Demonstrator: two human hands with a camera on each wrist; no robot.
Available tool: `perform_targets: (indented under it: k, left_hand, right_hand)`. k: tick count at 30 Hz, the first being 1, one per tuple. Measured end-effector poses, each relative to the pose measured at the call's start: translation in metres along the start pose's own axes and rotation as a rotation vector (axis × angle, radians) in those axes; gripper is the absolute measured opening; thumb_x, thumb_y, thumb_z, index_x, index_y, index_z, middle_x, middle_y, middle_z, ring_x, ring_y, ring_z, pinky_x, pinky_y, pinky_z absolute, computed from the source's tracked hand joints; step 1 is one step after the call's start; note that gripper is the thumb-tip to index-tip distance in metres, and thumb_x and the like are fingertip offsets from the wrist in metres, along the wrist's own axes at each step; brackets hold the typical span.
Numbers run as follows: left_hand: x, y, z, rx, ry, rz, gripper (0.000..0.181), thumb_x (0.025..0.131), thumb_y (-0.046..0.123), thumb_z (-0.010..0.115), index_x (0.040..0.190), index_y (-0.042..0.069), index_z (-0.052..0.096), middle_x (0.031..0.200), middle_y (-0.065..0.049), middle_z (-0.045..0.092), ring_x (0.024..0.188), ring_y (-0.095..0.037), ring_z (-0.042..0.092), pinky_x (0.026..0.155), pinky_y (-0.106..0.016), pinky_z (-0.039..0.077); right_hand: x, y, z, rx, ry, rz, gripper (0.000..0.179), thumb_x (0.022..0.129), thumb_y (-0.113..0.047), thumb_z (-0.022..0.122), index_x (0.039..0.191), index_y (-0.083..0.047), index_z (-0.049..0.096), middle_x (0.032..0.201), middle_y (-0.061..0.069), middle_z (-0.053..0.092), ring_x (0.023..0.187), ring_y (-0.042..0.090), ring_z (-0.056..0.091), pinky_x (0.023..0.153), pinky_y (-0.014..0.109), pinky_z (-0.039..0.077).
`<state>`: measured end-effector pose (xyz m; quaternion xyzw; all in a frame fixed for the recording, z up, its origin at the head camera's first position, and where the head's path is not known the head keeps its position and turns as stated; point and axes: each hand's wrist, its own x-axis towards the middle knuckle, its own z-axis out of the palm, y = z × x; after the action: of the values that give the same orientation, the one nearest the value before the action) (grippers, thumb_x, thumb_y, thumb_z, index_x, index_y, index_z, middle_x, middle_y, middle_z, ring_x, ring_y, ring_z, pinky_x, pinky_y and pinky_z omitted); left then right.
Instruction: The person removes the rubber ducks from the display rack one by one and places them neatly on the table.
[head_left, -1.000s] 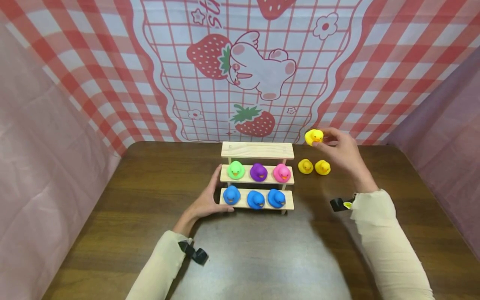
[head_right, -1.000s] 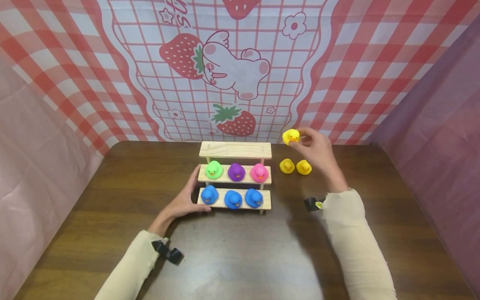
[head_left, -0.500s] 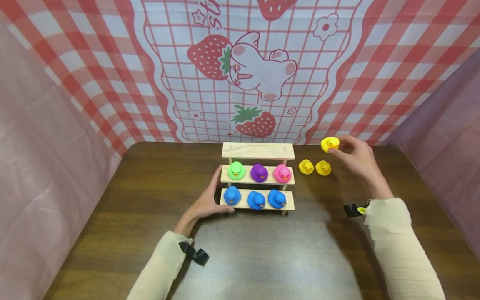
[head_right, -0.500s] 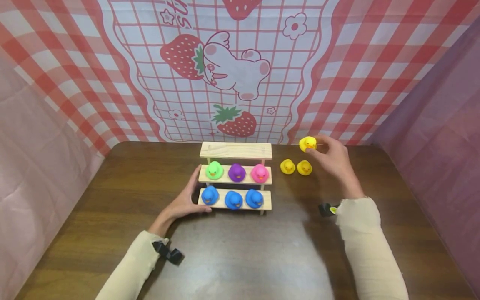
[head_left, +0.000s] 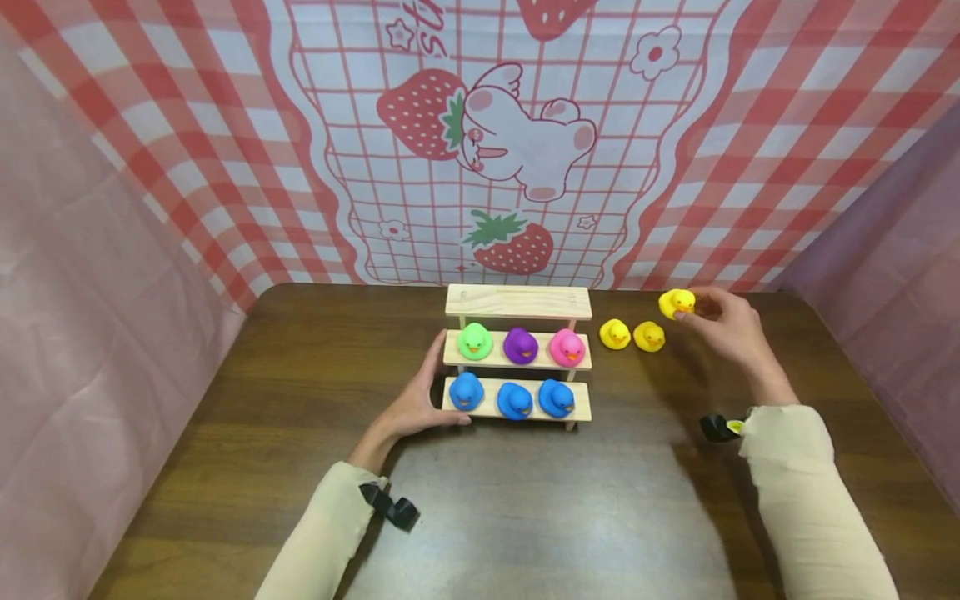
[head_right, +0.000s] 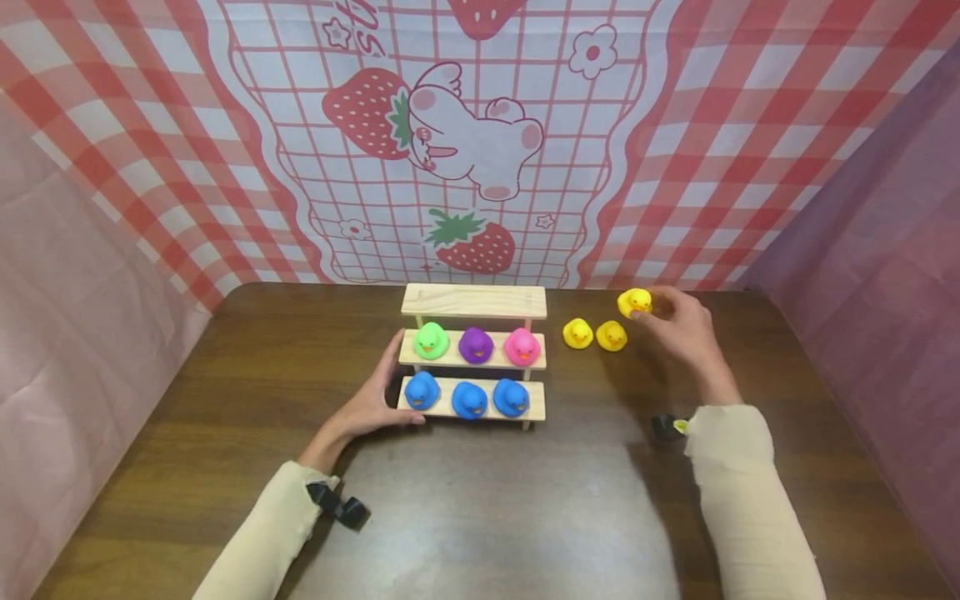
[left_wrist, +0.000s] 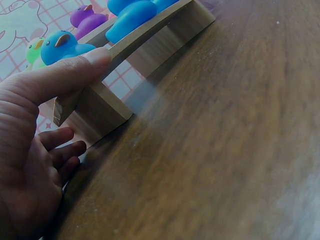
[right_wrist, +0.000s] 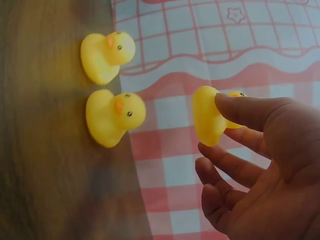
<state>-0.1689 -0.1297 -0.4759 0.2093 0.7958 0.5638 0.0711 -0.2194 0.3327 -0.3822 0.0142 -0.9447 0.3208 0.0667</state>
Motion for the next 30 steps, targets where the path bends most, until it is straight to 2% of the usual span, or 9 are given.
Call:
perform_targets:
  k: [2, 7, 14, 24, 27, 30]
  left_hand:
    - [0.0, 0.0, 0.0, -0.003, -0.001, -0.001, 0.134, 0.068, 0.006, 0.09, 0.163, 0.025, -0.002, 0.169, -0.015, 0.016, 0.147, -0.036, 0.033, 0.125, -0.057, 0.015]
    - [0.001, -0.001, 0.0, -0.003, -0.004, -0.002, 0.134, 0.068, 0.007, 0.09, 0.163, 0.023, -0.003, 0.168, -0.015, 0.017, 0.146, -0.037, 0.035, 0.125, -0.058, 0.017]
    - [0.0, -0.001, 0.0, 0.003, -0.001, 0.001, 0.134, 0.068, 0.007, 0.09, 0.163, 0.025, -0.003, 0.168, -0.014, 0.017, 0.144, -0.037, 0.037, 0.125, -0.058, 0.018]
    - [0.001, -0.002, 0.0, -0.001, -0.001, 0.009, 0.134, 0.068, 0.007, 0.091, 0.163, 0.021, -0.003, 0.168, -0.015, 0.016, 0.145, -0.037, 0.036, 0.125, -0.058, 0.016]
    - [0.001, -0.002, 0.0, 0.0, 0.0, 0.004, 0.134, 0.068, 0.007, 0.091, 0.163, 0.02, -0.003, 0.17, -0.012, 0.013, 0.148, -0.035, 0.032, 0.125, -0.057, 0.014]
    - [0.001, -0.002, 0.0, -0.001, -0.001, 0.003, 0.133, 0.068, 0.007, 0.091, 0.163, 0.018, -0.003, 0.17, -0.011, 0.011, 0.15, -0.034, 0.029, 0.126, -0.057, 0.013]
  right_hand:
    - [0.0, 0.004, 0.001, -0.003, -0.003, 0.001, 0.051, 0.096, -0.033, 0.066, 0.132, 0.002, 0.057, 0.125, 0.028, 0.063, 0.106, 0.035, 0.057, 0.071, 0.003, 0.036]
    - [0.0, 0.016, 0.002, -0.003, -0.028, 0.018, 0.053, 0.097, -0.033, 0.064, 0.133, 0.005, 0.055, 0.124, 0.03, 0.061, 0.107, 0.038, 0.056, 0.075, 0.013, 0.038]
    - [-0.002, 0.032, 0.005, -0.03, -0.045, 0.034, 0.052, 0.098, -0.032, 0.063, 0.132, 0.005, 0.056, 0.12, 0.031, 0.062, 0.103, 0.034, 0.055, 0.073, 0.016, 0.041]
    - [-0.002, 0.05, 0.013, -0.015, -0.087, 0.071, 0.055, 0.1, -0.03, 0.06, 0.136, 0.01, 0.05, 0.125, 0.035, 0.057, 0.11, 0.045, 0.054, 0.088, 0.05, 0.048]
    - [-0.003, 0.053, 0.014, -0.009, -0.107, 0.084, 0.055, 0.1, -0.03, 0.059, 0.137, 0.01, 0.048, 0.128, 0.036, 0.055, 0.112, 0.047, 0.053, 0.094, 0.059, 0.046]
    - [-0.004, 0.055, 0.016, -0.002, -0.125, 0.092, 0.055, 0.101, -0.029, 0.058, 0.137, 0.011, 0.047, 0.129, 0.037, 0.054, 0.113, 0.048, 0.052, 0.098, 0.064, 0.044]
